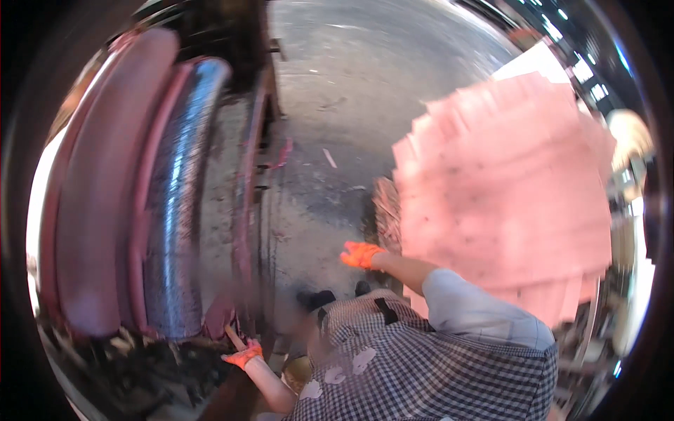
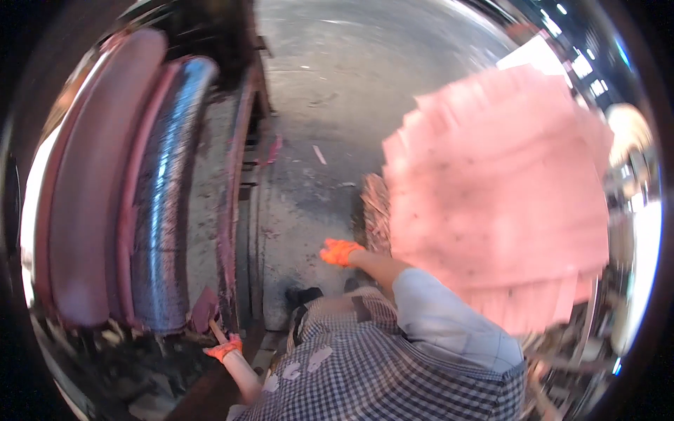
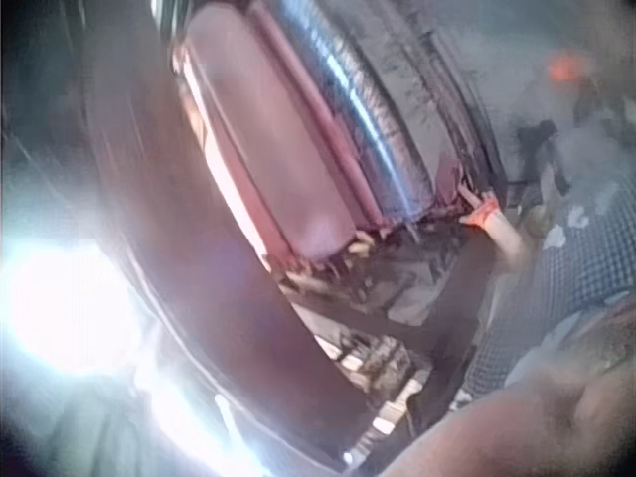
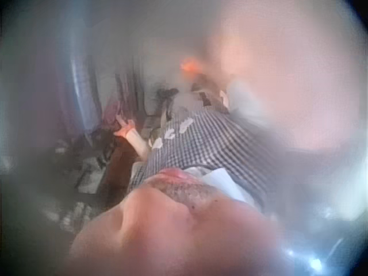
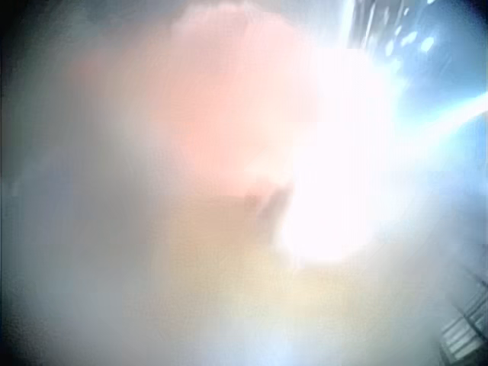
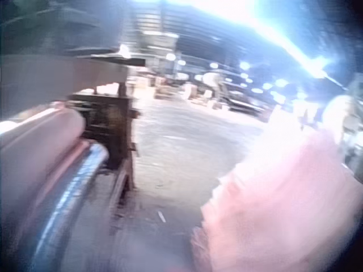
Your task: Feeding wood veneer into a glue-spreading machine and using a manual spreader to apply glue to sheets.
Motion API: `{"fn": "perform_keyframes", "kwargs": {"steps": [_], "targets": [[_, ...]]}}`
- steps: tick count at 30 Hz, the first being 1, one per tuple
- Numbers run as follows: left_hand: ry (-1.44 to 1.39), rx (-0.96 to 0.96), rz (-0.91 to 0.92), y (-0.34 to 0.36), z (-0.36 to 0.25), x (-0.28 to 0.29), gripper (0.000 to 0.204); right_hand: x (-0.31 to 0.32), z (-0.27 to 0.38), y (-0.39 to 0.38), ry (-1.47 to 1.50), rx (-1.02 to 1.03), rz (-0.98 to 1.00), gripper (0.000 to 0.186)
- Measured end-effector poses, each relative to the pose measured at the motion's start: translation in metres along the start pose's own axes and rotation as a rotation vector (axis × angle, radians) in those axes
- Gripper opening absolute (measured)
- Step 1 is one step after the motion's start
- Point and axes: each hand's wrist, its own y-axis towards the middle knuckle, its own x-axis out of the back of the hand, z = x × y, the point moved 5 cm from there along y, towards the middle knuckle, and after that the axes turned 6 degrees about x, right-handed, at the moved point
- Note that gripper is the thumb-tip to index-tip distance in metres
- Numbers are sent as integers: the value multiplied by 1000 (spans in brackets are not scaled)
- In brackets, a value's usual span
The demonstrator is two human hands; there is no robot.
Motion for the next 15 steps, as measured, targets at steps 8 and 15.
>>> {"fn": "perform_keyframes", "kwargs": {"steps": [8, 15], "targets": [[848, 110, -890, 85, 205, 33, 89, -77, -334, -75, 803, -397, -540, 14], [2044, 194, 184, 118, 471, 6, 86, -78, -281, -72, 2033, 130, -534, 27]]}}
